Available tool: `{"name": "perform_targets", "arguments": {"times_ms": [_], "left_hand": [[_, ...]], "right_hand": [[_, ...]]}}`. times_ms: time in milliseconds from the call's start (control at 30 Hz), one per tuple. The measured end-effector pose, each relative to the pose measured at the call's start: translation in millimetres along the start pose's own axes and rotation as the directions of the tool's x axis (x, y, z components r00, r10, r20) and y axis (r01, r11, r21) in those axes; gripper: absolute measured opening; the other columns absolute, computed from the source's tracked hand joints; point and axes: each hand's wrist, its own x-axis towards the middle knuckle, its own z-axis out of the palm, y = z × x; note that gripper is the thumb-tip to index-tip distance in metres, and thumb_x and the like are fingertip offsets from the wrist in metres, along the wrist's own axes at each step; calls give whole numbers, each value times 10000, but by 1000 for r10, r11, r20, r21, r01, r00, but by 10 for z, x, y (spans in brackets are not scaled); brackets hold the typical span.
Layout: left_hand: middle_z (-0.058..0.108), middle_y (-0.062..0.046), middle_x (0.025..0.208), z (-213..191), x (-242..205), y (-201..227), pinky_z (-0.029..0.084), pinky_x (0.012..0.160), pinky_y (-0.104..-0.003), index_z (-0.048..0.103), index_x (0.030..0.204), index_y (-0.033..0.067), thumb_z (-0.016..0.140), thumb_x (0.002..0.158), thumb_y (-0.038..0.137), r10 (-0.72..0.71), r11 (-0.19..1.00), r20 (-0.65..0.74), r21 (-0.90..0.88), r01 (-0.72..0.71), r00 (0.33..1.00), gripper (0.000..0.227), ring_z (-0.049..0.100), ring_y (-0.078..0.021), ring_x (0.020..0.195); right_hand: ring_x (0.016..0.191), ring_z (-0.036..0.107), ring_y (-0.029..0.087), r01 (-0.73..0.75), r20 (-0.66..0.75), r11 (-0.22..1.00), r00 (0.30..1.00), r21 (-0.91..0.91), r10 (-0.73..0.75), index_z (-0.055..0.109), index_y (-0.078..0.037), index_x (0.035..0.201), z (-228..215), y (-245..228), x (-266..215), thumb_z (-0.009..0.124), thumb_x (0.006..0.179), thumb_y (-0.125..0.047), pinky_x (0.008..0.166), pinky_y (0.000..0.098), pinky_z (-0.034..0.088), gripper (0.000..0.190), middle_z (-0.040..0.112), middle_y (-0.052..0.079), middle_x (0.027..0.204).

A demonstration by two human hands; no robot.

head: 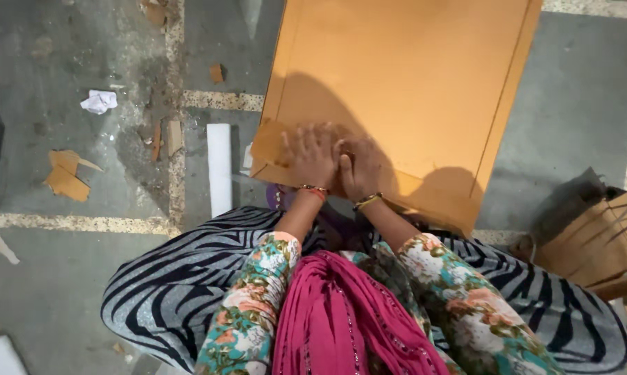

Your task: The person sits on the floor and assembles a cardboard box by applying glue to the flaps and pressing them down to secure the structure. They repeatedly smooth the glued edges and fold the corners to ensure the box holds its shape.

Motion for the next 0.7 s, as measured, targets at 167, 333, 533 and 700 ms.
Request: {"name": "perform_targets", "arguments": {"times_ms": [167, 333, 533, 700], "left_hand": [[459, -151, 1548, 190, 55, -9, 157, 1233, -698, 524, 1496, 245, 485, 1041, 482, 210, 978, 167, -43, -206, 963, 515, 341, -399, 1502], [419, -181, 1559, 275, 203, 47, 151, 1214, -723, 458, 1538, 260, 488, 1035, 486, 157, 986, 206, -92, -140, 966, 553, 312, -413, 1502], [365, -182, 1591, 431, 207, 23, 142, 1218, -732, 434, 1561, 292, 492, 1042, 482, 161, 983, 170, -120, -142, 972, 555, 308, -432, 1515], [421, -207, 1556, 370, 244, 25, 113, 1226, -727, 446, 1527, 250, 461, 1037, 505, 142, 981, 183, -157, -113, 973, 553, 331, -449, 1485]], "right_hand": [[1227, 542, 415, -55, 42, 998, 998, 33, 54, 493, 18, 1411, 3, 31, -2, 457, 1064, -439, 1077, 525, 428, 575, 580, 232, 1282], [1397, 474, 453, -4, 1, 1000, 1000, 31, 4, 468, 35, 1446, -61, -88, 138, 414, 1119, -429, 1190, 535, 356, 570, 499, 273, 1489], [1433, 438, 465, -37, -19, 999, 999, -6, 37, 476, 34, 1452, -75, -242, 243, 383, 1120, -439, 1212, 541, 329, 586, 492, 274, 1498], [1416, 445, 446, 45, -48, 997, 998, -58, -48, 502, -31, 1433, -245, -465, -3, 442, 1090, -443, 1208, 542, 346, 539, 479, 264, 1483]]}}
